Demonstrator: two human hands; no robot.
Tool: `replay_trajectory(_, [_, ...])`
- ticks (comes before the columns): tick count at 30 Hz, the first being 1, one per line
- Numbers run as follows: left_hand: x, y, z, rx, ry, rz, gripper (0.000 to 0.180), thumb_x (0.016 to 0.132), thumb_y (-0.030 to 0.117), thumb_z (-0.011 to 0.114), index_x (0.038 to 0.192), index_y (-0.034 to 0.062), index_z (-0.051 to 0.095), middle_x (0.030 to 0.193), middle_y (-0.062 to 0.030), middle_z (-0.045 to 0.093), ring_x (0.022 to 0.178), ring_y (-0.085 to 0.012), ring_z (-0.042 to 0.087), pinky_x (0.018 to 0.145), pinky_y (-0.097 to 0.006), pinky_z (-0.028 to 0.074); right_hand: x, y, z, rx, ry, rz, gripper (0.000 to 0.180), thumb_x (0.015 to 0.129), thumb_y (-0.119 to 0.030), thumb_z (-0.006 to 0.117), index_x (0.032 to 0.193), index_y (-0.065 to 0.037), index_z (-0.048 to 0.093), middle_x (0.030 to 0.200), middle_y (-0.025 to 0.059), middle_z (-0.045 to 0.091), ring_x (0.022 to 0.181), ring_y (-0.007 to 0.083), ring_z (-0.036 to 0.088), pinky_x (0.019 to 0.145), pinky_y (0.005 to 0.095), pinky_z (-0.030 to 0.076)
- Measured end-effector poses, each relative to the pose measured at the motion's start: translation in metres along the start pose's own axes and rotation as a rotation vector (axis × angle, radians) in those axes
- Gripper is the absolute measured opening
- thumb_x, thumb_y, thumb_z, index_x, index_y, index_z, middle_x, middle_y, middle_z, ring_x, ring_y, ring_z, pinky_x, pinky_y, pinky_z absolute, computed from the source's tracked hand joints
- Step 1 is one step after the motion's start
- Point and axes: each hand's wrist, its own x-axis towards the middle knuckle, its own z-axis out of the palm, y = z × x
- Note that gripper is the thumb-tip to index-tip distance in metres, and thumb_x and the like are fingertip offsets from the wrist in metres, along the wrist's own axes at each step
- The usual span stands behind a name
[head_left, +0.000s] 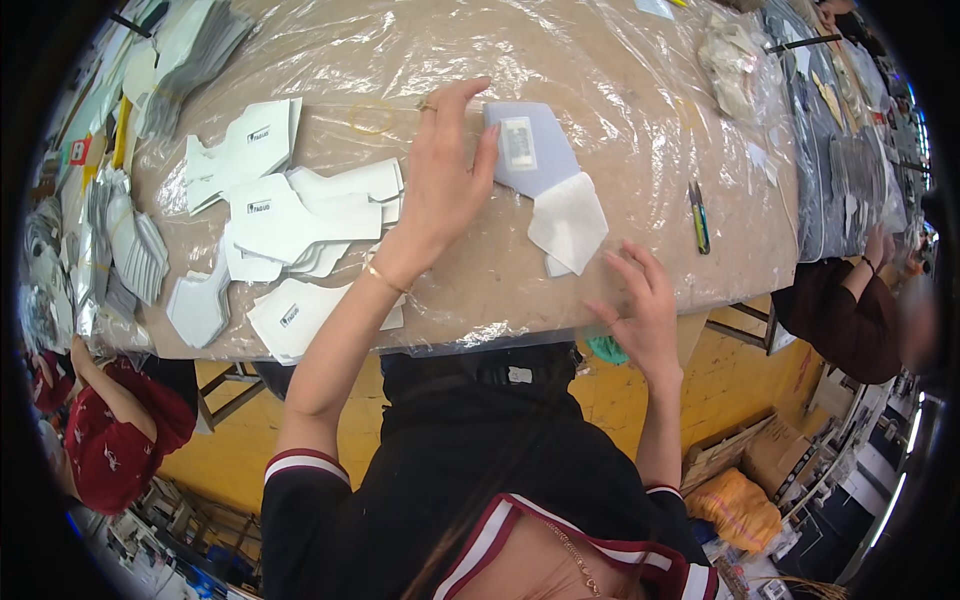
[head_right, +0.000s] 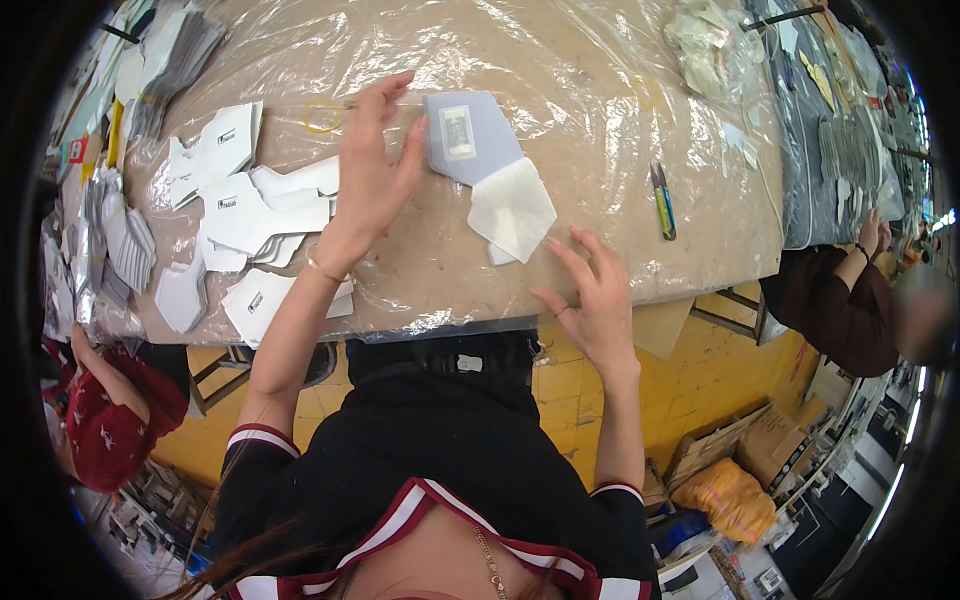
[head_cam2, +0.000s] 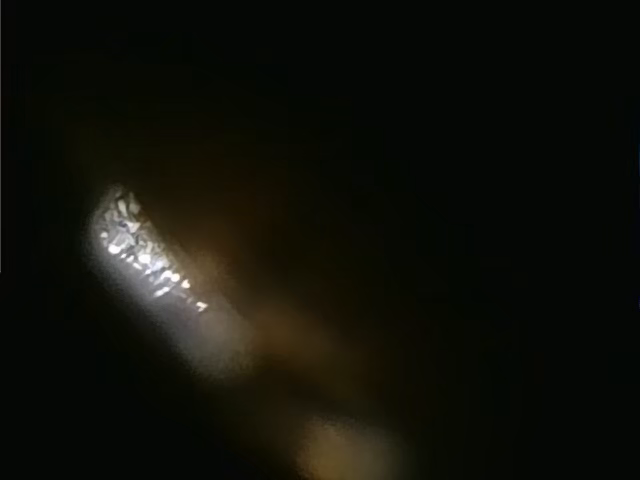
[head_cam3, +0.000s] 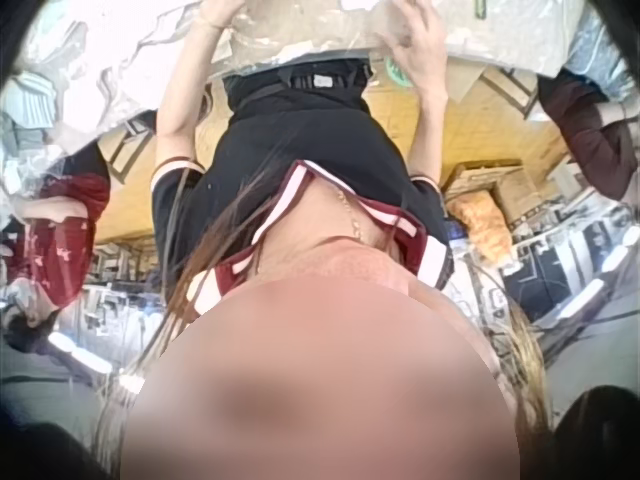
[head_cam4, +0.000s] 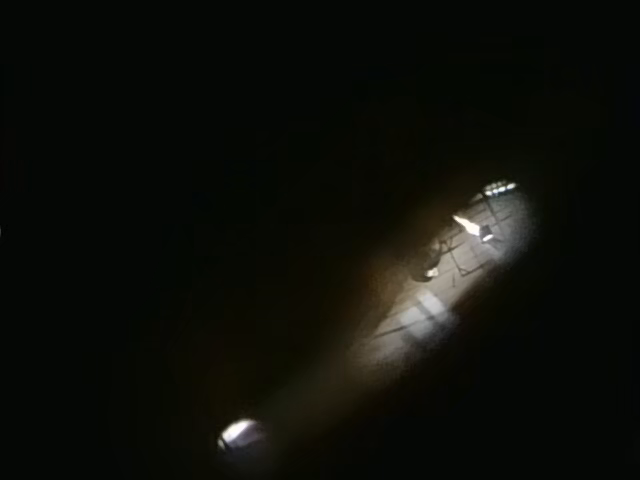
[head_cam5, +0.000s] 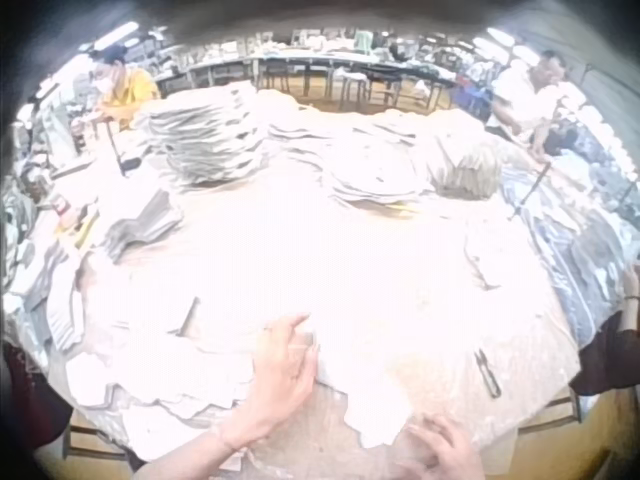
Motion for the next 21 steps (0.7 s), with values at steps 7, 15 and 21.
replay_trajectory(7, [-0.103,0.058,-0.004,0.208,-0.439,0.381,0.027,0.080,0.014,0.073,0.105,0.0070,0.068,0.107,-0.0077,0.061,0.098,-0.0233,0.060,0.088,-0.040,0.047,0.016,0.012,0.004,-0.146,0.076,-0.244,0.031,0.078,-0.022,0.081,0.107,-0.018,0.073,0.123,0.0058,0.062,0.109,0.0263,0.060,0.086,0.0387,0.047])
replay_trajectory(15, [-0.133,0.056,0.013,0.314,-0.441,0.337,0.037,0.084,0.015,0.068,0.119,0.0020,0.066,0.110,-0.0090,0.059,0.100,-0.0235,0.057,0.088,-0.039,0.046,0.030,0.020,0.013,-0.260,0.093,-0.549,0.023,0.078,-0.015,0.075,0.101,-0.017,0.071,0.117,0.0036,0.064,0.105,0.0238,0.061,0.082,0.0367,0.046])
replay_trajectory(21, [-0.139,0.059,0.011,0.324,-0.458,0.348,0.039,0.086,0.015,0.064,0.122,0.0004,0.064,0.118,-0.0101,0.057,0.111,-0.0234,0.055,0.093,-0.038,0.044,0.043,0.007,0.016,-0.051,0.042,-0.382,0.016,0.084,-0.006,0.069,0.098,-0.007,0.061,0.112,0.0079,0.065,0.102,0.0288,0.061,0.086,0.0399,0.044])
